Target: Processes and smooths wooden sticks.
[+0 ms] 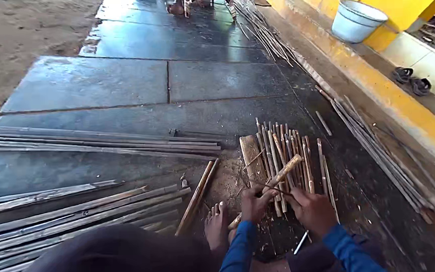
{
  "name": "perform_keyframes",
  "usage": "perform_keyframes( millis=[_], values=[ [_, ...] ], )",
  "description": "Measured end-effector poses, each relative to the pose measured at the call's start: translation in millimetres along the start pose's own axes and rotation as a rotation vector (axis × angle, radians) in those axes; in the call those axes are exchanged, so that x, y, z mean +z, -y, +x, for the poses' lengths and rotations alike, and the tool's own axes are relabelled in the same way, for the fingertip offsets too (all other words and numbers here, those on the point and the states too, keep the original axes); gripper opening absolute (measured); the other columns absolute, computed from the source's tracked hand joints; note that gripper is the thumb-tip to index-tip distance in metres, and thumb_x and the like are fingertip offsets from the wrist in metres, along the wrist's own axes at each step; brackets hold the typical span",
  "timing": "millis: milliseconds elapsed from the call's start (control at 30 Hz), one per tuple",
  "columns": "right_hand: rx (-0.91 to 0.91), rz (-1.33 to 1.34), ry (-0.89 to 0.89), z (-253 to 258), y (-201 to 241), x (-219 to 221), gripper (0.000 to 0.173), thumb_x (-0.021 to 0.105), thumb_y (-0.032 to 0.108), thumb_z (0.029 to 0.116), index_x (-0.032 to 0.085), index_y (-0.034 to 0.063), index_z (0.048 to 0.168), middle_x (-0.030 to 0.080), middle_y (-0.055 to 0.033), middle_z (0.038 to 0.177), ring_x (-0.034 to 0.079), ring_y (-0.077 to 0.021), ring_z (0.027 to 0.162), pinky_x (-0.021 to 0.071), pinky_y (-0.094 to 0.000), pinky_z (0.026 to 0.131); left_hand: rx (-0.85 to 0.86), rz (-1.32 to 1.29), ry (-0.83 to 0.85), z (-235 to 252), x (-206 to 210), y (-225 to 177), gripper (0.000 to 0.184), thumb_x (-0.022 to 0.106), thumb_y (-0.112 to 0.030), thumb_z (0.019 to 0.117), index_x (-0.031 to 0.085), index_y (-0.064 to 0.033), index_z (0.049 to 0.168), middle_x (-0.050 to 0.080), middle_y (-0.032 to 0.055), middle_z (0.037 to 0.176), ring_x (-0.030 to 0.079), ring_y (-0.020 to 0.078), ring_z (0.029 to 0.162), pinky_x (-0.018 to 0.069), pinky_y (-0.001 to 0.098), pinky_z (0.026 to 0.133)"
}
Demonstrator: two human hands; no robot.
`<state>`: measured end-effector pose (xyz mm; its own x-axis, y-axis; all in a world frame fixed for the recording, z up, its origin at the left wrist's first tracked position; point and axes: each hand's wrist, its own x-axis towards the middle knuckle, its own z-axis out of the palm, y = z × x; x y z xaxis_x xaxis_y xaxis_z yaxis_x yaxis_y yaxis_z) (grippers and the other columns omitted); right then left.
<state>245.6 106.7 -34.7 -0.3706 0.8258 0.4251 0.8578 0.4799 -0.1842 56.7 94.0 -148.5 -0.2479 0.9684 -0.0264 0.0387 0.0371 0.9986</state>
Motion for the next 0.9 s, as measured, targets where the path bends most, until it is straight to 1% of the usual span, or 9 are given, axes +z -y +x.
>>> perform_keyframes(
  millis=[100, 200, 333, 433, 533, 667, 767, 833, 900],
  values=[
    [0.099, 0.116, -0.103, 6, 2, -16, 0.044, 0.052, 0.044, 0.1057, 0.067, 0.0039, 0.094, 0.06, -0.0032, 0.063, 0.061, -0.0168, 0.051, 0.054, -0.0398, 0.047, -0.06, 0.02, 0.006, -3, -3, -2, 0.046, 0.077, -0.059, 0.083, 0.076, -0.0126, 0.082, 0.065, -0.0005, 0.061, 0.061, 0.0135, 0.052, 0.0562, 0.039, 0.055],
    [-0.024, -0.001, 0.002, -7, -8, 4, 0.043, 0.053, 0.047, 0.1022, 0.065, 0.012, 0.081, 0.058, -0.0022, 0.057, 0.06, -0.0207, 0.046, 0.0481, -0.0437, 0.04, -0.059, 0.01, 0.066, -5, 0, 0, 0.043, 0.077, -0.058, 0.0836, 0.075, -0.0149, 0.081, 0.064, -0.0006, 0.06, 0.06, 0.0138, 0.051, 0.0541, 0.0381, 0.052],
    [0.091, 0.096, -0.088, 0, 1, -8, 0.043, 0.052, 0.043, 0.1053, 0.065, 0.0044, 0.092, 0.06, -0.0037, 0.064, 0.061, -0.0176, 0.053, 0.0535, -0.0399, 0.047, -0.09, 0.072, 0.082, -3, -2, 1, 0.045, 0.074, -0.059, 0.0865, 0.072, -0.0144, 0.078, 0.064, 0.0004, 0.06, 0.06, 0.0156, 0.052, 0.0544, 0.0411, 0.054],
    [0.038, 0.032, -0.031, -14, -9, 8, 0.041, 0.052, 0.045, 0.1028, 0.064, 0.0117, 0.082, 0.058, -0.0019, 0.059, 0.059, -0.0204, 0.047, 0.048, -0.0433, 0.041, -0.105, 0.064, 0.133, -2, 1, -1, 0.04, 0.075, -0.053, 0.0879, 0.075, -0.0133, 0.083, 0.066, 0.0019, 0.063, 0.062, 0.0165, 0.053, 0.0563, 0.0416, 0.055],
    [0.16, 0.202, -0.133, -3, -5, -9, 0.041, 0.054, 0.04, 0.1052, 0.066, 0.0029, 0.096, 0.059, -0.0031, 0.066, 0.061, -0.0156, 0.054, 0.055, -0.0394, 0.049, -0.102, 0.052, 0.141, 2, -2, -1, 0.046, 0.075, -0.056, 0.0871, 0.072, -0.011, 0.08, 0.064, 0.0024, 0.061, 0.06, 0.0161, 0.053, 0.0546, 0.0417, 0.056],
    [0.04, 0.035, -0.025, -15, -15, 4, 0.043, 0.053, 0.047, 0.1033, 0.068, 0.0112, 0.085, 0.06, -0.0019, 0.06, 0.061, -0.0191, 0.049, 0.0503, -0.0428, 0.043, -0.083, 0.077, 0.195, 2, 3, -1, 0.05, 0.071, -0.061, 0.0874, 0.073, -0.012, 0.079, 0.064, 0.002, 0.061, 0.062, 0.0165, 0.052, 0.057, 0.0415, 0.055],
    [0.137, 0.167, -0.104, -5, -10, -6, 0.043, 0.052, 0.041, 0.1053, 0.068, 0.0017, 0.095, 0.061, -0.0021, 0.065, 0.062, -0.0144, 0.054, 0.0563, -0.0367, 0.05, -0.136, 0.102, 0.221, 5, 0, -1, 0.049, 0.072, -0.059, 0.0877, 0.074, -0.0108, 0.08, 0.066, 0.0032, 0.063, 0.064, 0.0173, 0.055, 0.0578, 0.044, 0.061],
    [0.047, 0.085, -0.026, -18, -19, 12, 0.047, 0.051, 0.045, 0.1043, 0.069, 0.0055, 0.086, 0.062, -0.0049, 0.061, 0.063, -0.0214, 0.05, 0.0525, -0.0452, 0.044, -0.112, 0.122, 0.25, 5, 2, -1, 0.051, 0.072, -0.062, 0.0856, 0.073, -0.0118, 0.078, 0.063, 0.0017, 0.06, 0.061, 0.0152, 0.052, 0.0552, 0.0418, 0.057],
    [0.074, 0.126, -0.076, -11, -20, 8, 0.044, 0.055, 0.045, 0.1036, 0.071, 0.0078, 0.087, 0.064, -0.002, 0.063, 0.063, -0.0164, 0.052, 0.054, -0.0403, 0.046, -0.027, 0.113, 0.229, 16, 0, -2, 0.053, 0.074, -0.065, 0.0817, 0.072, -0.0119, 0.077, 0.061, -0.0002, 0.059, 0.059, 0.0129, 0.053, 0.0537, 0.0398, 0.055]
  ],
)
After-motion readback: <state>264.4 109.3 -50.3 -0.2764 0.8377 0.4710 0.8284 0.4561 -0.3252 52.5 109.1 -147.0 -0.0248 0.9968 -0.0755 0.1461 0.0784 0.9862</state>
